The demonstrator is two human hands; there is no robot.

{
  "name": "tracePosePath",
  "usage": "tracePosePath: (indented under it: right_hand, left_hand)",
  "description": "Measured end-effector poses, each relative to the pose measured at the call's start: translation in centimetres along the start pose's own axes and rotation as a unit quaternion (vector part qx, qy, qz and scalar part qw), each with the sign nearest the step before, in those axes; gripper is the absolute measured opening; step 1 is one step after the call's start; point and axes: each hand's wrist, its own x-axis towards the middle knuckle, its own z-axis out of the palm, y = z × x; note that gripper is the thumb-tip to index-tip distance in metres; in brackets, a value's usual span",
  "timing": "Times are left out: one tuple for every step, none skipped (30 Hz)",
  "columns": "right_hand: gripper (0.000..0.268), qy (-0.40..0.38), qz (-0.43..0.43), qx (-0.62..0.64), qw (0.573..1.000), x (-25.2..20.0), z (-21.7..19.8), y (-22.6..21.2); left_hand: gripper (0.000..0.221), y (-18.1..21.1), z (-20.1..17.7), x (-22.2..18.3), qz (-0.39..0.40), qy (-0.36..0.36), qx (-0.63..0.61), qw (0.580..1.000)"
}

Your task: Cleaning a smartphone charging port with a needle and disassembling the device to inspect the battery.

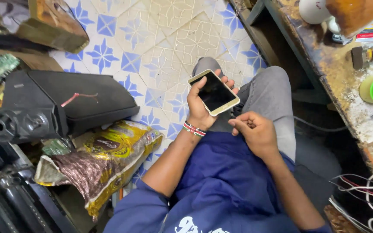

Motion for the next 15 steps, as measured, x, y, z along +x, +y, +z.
tracePosePath:
  right_hand:
    - [0.016,0.016,0.007,0.058,0.998,-0.7,-0.6,-1.2]
    - [0.016,0.016,0.004,0.057,0.998,-1.0,-0.3,-1.2]
    - [0.015,0.032,-0.002,0.063,0.997,-1.3,-0.1,-1.1]
    - [0.014,0.046,-0.005,0.069,0.997,-1.8,0.2,-1.0]
    - [0.014,0.046,-0.005,0.068,0.997,-1.9,0.3,-1.4]
    - [0.016,0.047,-0.028,0.08,0.995,-2.0,0.4,-1.9]
    - [0.017,0.048,-0.05,0.092,0.993,-2.2,0.6,-2.3]
    - [0.017,0.046,-0.053,0.092,0.993,-2.1,0.6,-2.2]
    - [0.017,0.05,-0.064,0.062,0.995,-2.1,0.6,-2.2]
    - [0.018,0.055,-0.076,0.03,0.995,-2.1,0.6,-2.1]
    - [0.018,0.054,-0.079,0.03,0.995,-2.0,0.6,-2.2]
    - [0.018,0.058,-0.084,0.017,0.995,-2.0,0.6,-2.1]
    - [0.018,0.062,-0.09,0.005,0.994,-2.0,0.6,-2.0]
    - [0.018,0.063,-0.09,0.005,0.994,-2.1,0.6,-2.2]
    - [0.018,0.065,-0.098,0.006,0.993,-2.2,0.5,-2.4]
  left_hand:
    - [0.051,-0.1,-0.1,0.0,-0.004,0.004,0.005,1.0]
    - [0.051,-0.1,0.0,0.1,-0.003,0.001,0.005,1.0]
    - [0.052,-0.2,0.1,0.1,-0.006,0.0,0.007,1.0]
    - [0.052,-0.3,0.1,-0.1,-0.009,0.002,0.009,1.0]
    - [0.052,-0.3,0.2,-0.1,-0.008,0.002,0.008,1.0]
    - [0.052,-0.3,0.3,-0.2,-0.009,-0.001,0.005,1.0]
    - [0.053,-0.3,0.3,-0.3,-0.01,-0.004,0.003,1.0]
    - [0.053,-0.3,0.3,-0.2,-0.007,-0.005,0.004,1.0]
    - [0.054,-0.3,0.2,-0.2,-0.01,-0.004,0.006,1.0]
    - [0.055,-0.4,0.2,-0.1,-0.013,-0.004,0.008,1.0]
    - [0.055,-0.3,0.4,-0.1,-0.012,-0.006,0.008,1.0]
    - [0.054,-0.3,0.5,-0.2,-0.011,-0.005,0.012,1.0]
    - [0.053,-0.4,0.6,-0.3,-0.011,-0.004,0.015,1.0]
    - [0.053,-0.4,0.7,-0.4,-0.012,-0.005,0.016,1.0]
    - [0.053,-0.5,0.8,-0.4,-0.012,-0.006,0.019,1.0]
